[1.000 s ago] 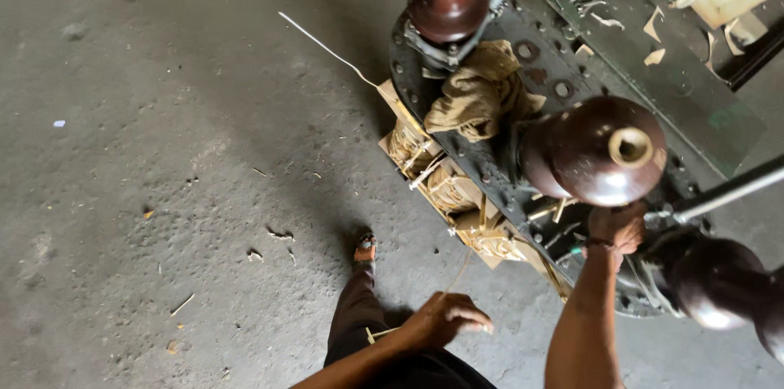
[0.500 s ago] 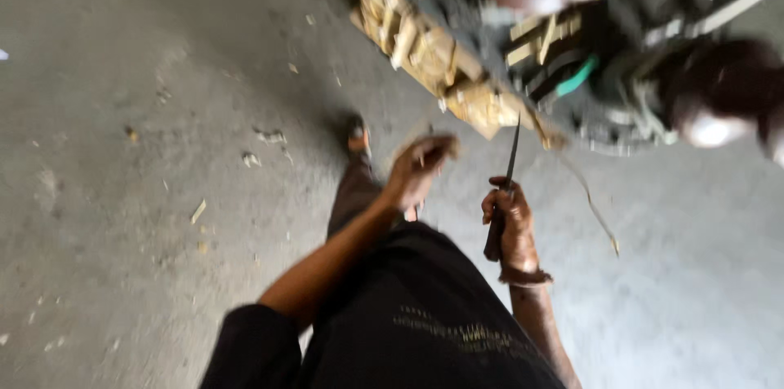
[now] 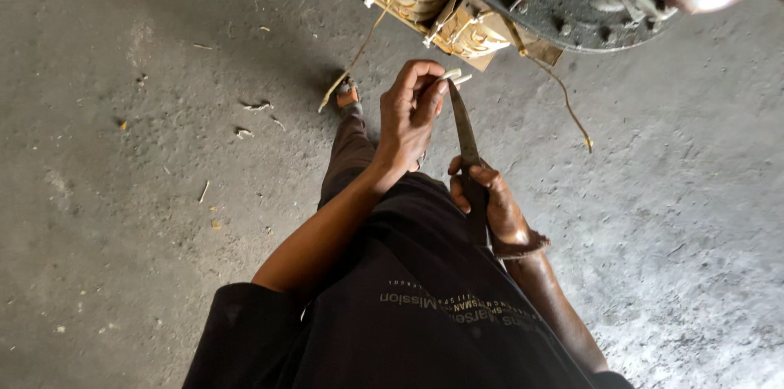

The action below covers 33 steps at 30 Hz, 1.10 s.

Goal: The person stands on a concrete floor beside a machine and processes thin light-colored strips, pulling and folding them by hand and trimming the ends with a knife and pliers. They work one strip at a time and set finished pieces on the machine frame.

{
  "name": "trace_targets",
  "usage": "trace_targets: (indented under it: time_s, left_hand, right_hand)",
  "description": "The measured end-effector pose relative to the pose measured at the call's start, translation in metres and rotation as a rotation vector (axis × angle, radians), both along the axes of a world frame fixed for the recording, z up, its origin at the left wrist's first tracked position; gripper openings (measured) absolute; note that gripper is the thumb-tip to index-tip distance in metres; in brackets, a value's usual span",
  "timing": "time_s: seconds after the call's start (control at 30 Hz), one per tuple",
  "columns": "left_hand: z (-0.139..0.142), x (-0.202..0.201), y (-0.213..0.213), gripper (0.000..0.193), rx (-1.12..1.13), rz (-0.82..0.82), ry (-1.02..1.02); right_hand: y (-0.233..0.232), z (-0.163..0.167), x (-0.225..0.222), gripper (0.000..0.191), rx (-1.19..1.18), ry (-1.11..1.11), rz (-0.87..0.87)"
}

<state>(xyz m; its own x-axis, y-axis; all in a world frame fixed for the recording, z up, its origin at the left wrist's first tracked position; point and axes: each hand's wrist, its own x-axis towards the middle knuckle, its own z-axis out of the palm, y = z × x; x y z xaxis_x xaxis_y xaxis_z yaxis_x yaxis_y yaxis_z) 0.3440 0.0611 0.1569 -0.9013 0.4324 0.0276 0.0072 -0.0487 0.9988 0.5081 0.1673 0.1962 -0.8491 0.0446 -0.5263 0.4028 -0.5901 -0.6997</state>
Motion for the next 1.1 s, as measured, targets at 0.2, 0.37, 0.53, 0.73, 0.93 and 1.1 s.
trace_targets:
  time_s: [0.2, 0.37, 0.53, 0.73, 0.93, 1.1]
  left_hand:
    - [0.008, 0.015, -0.015, 0.029, 0.023, -0.118, 0.326]
    - [0.035, 0.006, -0.044, 0.045, -0.151, -0.277, 0.506]
    - [0.033, -0.001, -0.078, 0.036, -0.259, -0.324, 0.78]
    - [0.101, -0.034, -0.151, 0.018, -0.337, -0.289, 1.222]
    - [0.148, -0.05, -0.227, 0.015, -0.158, 0.575, 0.333]
    - [0.101, 0.03, -0.15, 0.014, 0.202, 0.172, -0.058]
  right_hand:
    - [0.0, 0.004, -0.012, 0.04, 0.079, 0.066, 0.021]
    - [-0.004, 0.011, -0.042, 0.032, 0.022, 0.012, 0.106]
    - [-0.01, 0.022, -0.051, 0.027, 0.063, -0.077, 0.25]
    - [0.006, 0.061, -0.033, 0.036, 0.145, -0.045, 0.643]
    - [0.022, 0.086, -0.044, 0.027, 0.323, -0.342, 0.337]
    - [-0.055, 0.055, -0.065, 0.011, 0.451, 0.344, 0.113]
